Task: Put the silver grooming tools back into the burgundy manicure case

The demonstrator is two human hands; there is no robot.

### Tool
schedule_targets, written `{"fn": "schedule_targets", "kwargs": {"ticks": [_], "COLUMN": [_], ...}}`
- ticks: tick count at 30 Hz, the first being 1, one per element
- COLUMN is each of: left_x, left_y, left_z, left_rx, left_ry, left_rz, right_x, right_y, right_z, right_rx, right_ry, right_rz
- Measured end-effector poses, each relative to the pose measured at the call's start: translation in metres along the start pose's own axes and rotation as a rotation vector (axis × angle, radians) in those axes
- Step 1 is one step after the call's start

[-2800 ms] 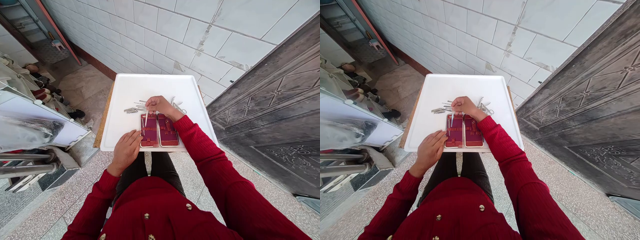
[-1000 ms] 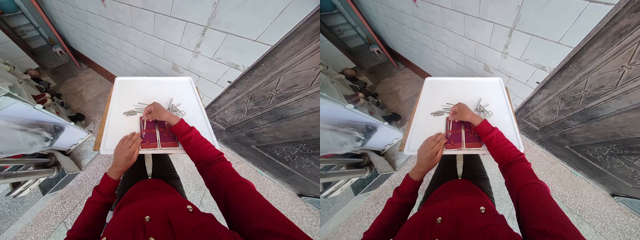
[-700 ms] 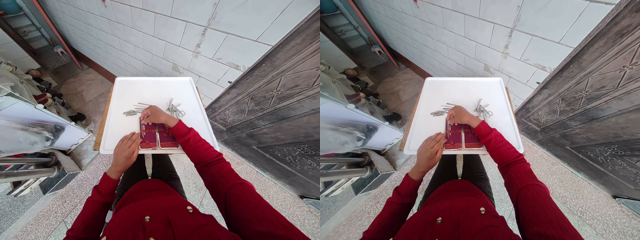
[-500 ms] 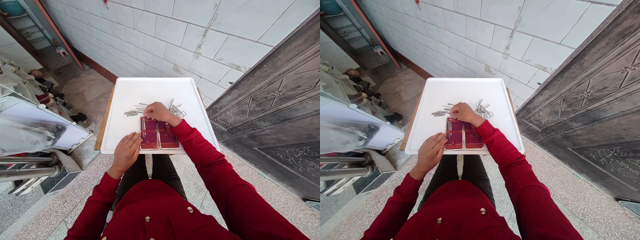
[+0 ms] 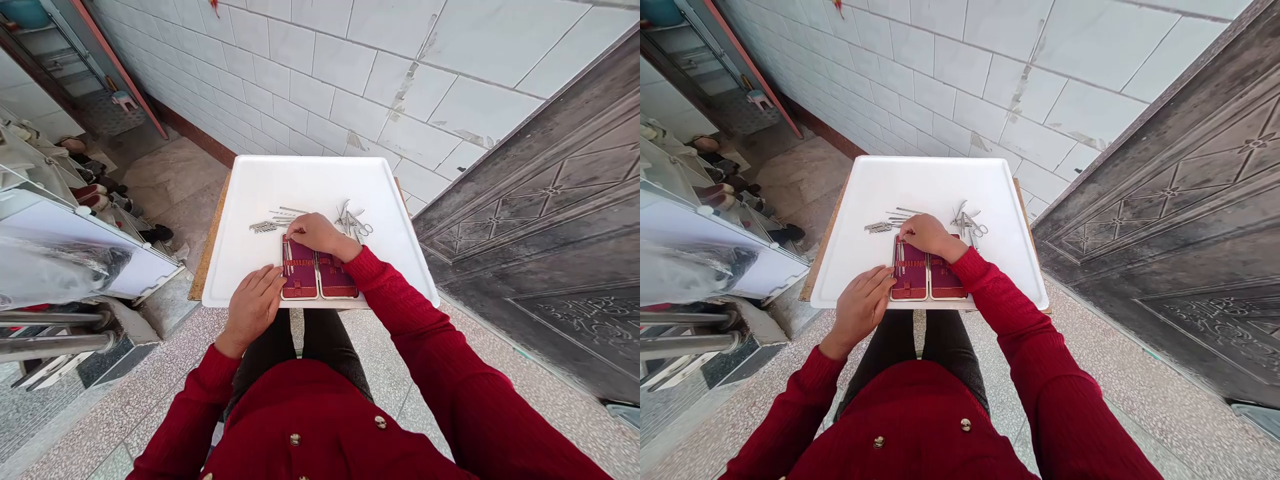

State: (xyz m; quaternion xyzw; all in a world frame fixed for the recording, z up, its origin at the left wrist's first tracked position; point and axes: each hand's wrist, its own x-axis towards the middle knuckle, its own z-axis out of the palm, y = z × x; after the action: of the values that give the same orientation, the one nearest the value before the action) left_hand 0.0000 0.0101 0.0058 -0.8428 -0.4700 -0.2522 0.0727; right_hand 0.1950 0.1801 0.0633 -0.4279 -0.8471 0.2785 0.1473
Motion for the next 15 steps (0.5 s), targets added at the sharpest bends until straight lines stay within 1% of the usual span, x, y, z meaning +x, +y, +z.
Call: {"fn": "schedule_targets", "kwargs": {"ticks": [12, 15], "left_x": [0.0002, 0.0], "left_y": [0.0, -0.0001], "left_z": [0.0002, 0.0006], "left_rx": [0.01, 0.02], "left_ry": [0.022, 0.029], "left_rz": [0.016, 0.023], "right_x": [-0.0028, -0.0021], "right_y": [-0.0007, 0.0016], "right_z": [-0.001, -0.0006], "right_rx": [0.04, 0.079], "right_ry": [-0.052, 0.003], "right_rz": [-0.033, -0.027]}}
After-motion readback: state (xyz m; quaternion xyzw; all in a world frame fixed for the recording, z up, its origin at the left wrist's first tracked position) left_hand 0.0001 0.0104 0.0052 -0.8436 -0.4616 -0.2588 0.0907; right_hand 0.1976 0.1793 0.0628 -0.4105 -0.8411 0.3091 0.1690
